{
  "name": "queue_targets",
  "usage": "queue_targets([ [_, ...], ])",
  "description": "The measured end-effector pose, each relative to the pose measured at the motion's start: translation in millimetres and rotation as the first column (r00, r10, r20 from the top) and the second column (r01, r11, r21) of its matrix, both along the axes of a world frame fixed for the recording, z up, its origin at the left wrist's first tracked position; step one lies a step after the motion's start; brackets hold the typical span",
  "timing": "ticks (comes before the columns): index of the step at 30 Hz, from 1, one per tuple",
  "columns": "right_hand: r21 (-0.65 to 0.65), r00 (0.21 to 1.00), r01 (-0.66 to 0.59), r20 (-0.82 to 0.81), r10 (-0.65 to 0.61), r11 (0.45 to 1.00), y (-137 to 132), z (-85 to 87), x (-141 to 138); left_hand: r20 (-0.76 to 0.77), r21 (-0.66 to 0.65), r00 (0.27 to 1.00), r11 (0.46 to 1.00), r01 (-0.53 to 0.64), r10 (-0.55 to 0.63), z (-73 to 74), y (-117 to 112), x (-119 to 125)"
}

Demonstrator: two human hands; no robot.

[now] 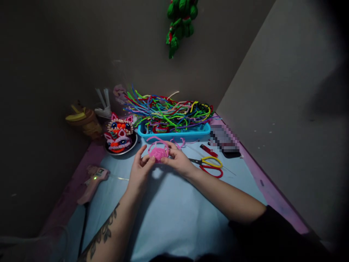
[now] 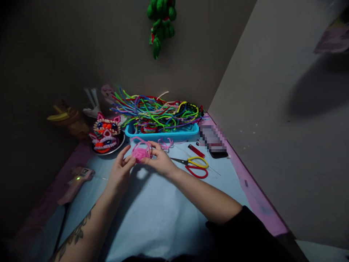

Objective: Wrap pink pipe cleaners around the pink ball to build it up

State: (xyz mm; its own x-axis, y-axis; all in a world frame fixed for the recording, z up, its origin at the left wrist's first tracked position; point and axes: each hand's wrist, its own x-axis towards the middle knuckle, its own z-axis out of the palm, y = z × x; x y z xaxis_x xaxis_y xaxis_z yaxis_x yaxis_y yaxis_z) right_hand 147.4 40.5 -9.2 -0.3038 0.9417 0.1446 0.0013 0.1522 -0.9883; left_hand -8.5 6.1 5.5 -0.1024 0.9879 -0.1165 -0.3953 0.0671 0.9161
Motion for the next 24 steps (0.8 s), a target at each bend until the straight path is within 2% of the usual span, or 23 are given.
queue_targets([
  [2,0.061,0.999,-0.010,0.032,0.008,0.998,-2,1.0,1,-0.014,0.001,1.000,1.000,0.003,-0.003,-0.7,0,0],
  [4,0.086,0.997,0.058,-0.052,-0.054,0.995,-1,0.9,2,-0.022,0.024,1.000,1.000,-0.001,0.002,-0.2,0,-1],
  [6,0.026,0.966,0.174,-0.198,-0.166,0.984,2,0.4,3,-0.011,0.062,1.000,0.998,0.008,-0.007,0.8,0,-2],
  [8,-0.102,0.926,0.222,-0.290,-0.242,0.970,6,0.7,4,0.007,0.084,0.999,0.996,0.032,-0.032,2.2,-1,-2],
  [11,-0.283,0.926,0.098,-0.325,-0.192,0.954,12,2.2,5,0.023,0.091,0.997,0.994,0.066,-0.068,3.9,-1,-2],
  [13,-0.365,0.921,-0.008,-0.364,-0.135,0.931,15,2.8,6,0.040,0.095,0.995,0.991,0.089,-0.093,4.2,-1,-2],
  [16,-0.454,0.888,-0.100,-0.443,-0.127,0.886,15,2.5,6,0.090,0.100,0.988,0.988,0.119,-0.128,2.7,-1,-2],
  [21,-0.501,0.848,-0.217,-0.522,-0.092,0.838,14,1.8,6,0.134,0.112,0.980,0.985,0.133,-0.148,0.8,1,-5],
  [24,-0.498,0.854,-0.212,-0.513,-0.088,0.841,14,2.8,7,0.113,0.109,0.983,0.985,0.131,-0.144,2.0,1,-7],
])
